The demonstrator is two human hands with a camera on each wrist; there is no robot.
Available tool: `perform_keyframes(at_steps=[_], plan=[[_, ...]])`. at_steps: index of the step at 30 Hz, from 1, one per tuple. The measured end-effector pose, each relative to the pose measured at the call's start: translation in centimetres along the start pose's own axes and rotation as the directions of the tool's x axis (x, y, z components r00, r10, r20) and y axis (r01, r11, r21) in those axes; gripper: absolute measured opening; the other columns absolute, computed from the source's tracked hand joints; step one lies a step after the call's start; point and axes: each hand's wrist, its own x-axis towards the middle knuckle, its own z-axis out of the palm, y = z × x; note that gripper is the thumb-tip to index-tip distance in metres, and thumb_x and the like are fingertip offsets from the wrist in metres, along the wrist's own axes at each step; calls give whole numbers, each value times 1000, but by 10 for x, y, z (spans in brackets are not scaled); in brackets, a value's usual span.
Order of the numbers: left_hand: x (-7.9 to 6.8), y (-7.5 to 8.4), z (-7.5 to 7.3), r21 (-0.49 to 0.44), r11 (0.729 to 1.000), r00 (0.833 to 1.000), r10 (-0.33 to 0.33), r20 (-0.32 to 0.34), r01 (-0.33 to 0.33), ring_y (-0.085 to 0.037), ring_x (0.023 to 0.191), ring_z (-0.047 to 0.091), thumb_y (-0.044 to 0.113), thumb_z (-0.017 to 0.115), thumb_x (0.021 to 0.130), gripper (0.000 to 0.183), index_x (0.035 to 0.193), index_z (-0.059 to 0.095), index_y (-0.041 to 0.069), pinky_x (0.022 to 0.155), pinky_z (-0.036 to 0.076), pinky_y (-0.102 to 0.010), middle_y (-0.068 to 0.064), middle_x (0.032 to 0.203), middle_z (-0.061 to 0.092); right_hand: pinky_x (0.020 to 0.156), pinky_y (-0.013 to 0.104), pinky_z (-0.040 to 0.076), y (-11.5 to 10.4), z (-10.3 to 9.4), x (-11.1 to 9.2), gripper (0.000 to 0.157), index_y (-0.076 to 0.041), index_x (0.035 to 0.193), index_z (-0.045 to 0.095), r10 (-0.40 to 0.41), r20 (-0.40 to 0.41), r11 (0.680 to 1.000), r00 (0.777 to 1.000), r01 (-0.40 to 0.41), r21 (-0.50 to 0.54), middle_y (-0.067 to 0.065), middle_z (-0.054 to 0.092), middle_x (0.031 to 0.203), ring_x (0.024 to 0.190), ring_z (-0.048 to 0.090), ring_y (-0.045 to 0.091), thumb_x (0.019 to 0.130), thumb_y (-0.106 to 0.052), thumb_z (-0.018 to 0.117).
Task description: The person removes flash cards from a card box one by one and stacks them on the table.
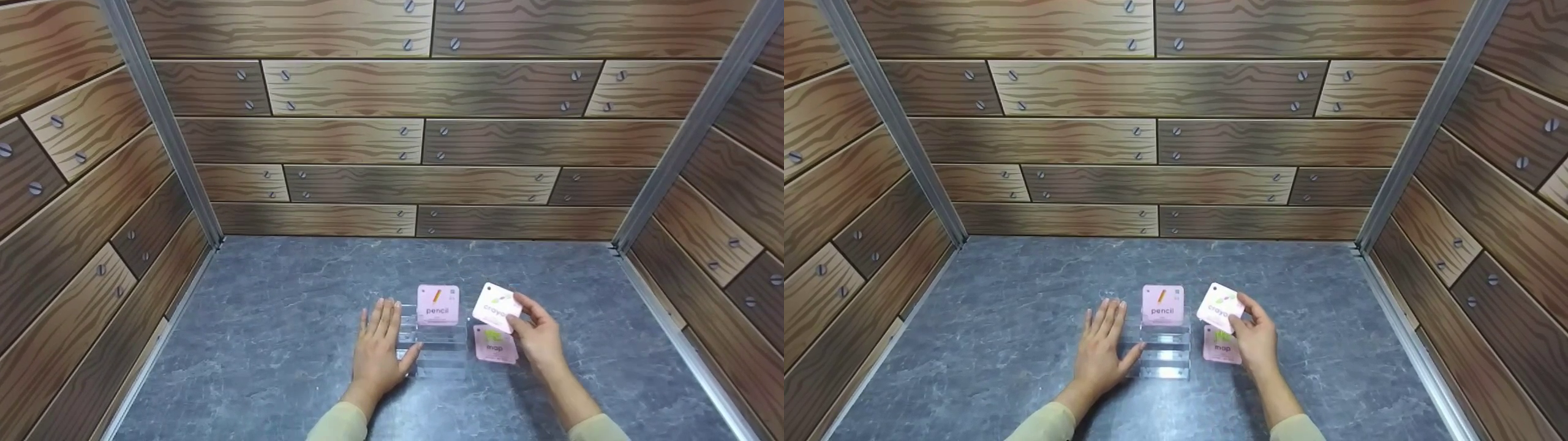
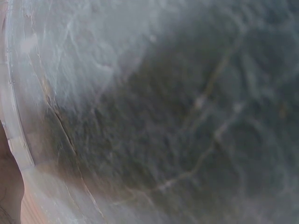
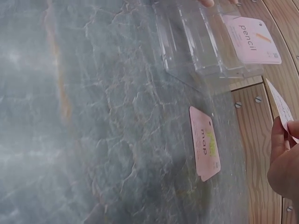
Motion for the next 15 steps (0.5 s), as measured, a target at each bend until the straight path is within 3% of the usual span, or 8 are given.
perform_keyframes(at_steps=[9, 15], plan=[[0, 0, 0, 5, 1000, 1000, 9, -9, -9, -29, 158, 32, 68, 57, 99, 93, 163, 39, 4, 128, 23, -55, -11, 170, 36, 73, 22, 60, 9, -13, -5, 53, 7, 152, 51, 2, 9, 999, 1000, -2, -42, 29, 54, 144, 87, 65, 3, 101, 10, 62], [-2, 0, 1, 9, 1000, 1000, 15, -22, -14, -28, 159, 29, 68, 57, 99, 92, 163, 40, 4, 128, 22, -54, -11, 170, 37, 74, 20, 60, 16, -21, -6, 55, 10, 154, 45, 5, 42, 1000, 999, -5, -16, 35, 47, 153, 89, 66, 2, 101, 11, 60]])
